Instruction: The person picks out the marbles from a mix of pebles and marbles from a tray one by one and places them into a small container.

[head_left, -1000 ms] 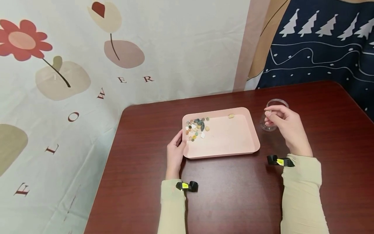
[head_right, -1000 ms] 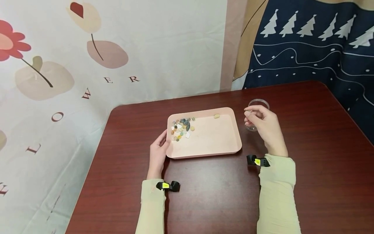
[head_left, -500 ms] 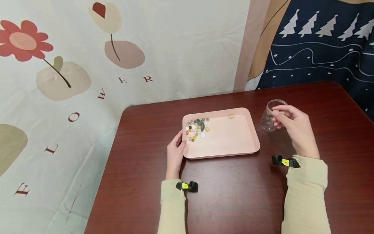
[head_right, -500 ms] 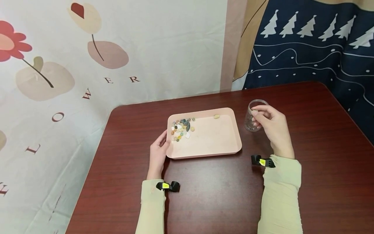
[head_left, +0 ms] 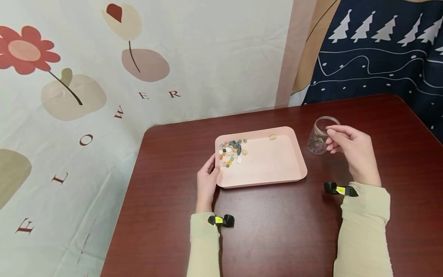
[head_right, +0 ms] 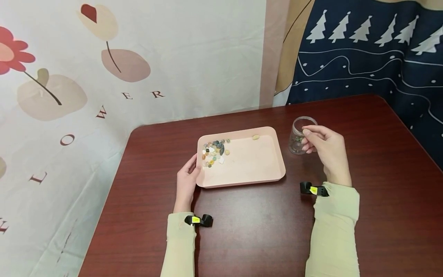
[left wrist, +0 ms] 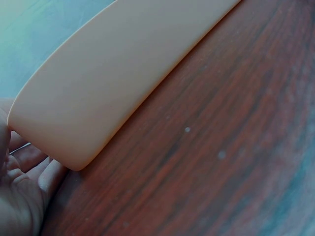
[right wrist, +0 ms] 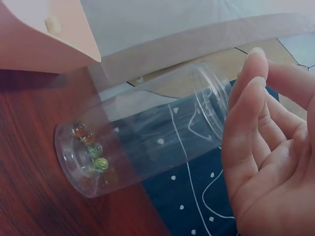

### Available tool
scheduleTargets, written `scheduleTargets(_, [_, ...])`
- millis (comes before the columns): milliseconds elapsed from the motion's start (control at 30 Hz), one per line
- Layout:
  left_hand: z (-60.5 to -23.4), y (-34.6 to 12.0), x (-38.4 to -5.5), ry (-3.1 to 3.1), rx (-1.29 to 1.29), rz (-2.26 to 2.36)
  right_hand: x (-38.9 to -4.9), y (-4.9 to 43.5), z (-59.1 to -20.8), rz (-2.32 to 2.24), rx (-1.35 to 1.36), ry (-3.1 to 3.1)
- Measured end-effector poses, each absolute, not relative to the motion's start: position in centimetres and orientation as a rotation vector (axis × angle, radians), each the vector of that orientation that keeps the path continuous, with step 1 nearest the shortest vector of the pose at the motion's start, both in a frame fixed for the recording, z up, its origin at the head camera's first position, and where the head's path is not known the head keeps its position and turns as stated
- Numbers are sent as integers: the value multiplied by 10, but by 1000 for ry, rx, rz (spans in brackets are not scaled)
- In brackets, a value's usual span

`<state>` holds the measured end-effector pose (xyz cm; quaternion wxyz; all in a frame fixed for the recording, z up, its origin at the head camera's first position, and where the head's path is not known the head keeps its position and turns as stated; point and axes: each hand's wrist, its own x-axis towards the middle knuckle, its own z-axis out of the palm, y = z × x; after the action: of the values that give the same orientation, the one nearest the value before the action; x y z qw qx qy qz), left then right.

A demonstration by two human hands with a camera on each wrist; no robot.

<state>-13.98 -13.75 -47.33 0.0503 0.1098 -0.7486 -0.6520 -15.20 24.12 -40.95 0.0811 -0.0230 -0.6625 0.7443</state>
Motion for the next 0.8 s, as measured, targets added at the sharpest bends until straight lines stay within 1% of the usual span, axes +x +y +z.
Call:
scheduleTargets(67, [-474, -138, -141, -2280, 333, -1985, -152, 242, -411, 2260, -72, -1934])
scheduleTargets(300, [-498, -144, -150, -2260, 317, -2004, -154, 244, -415, 2312, -100, -1862])
scheduleTargets(800, [-501, -144, -151, -2292, 347, -1911, -158, 240, -418, 2215, -184, -1966])
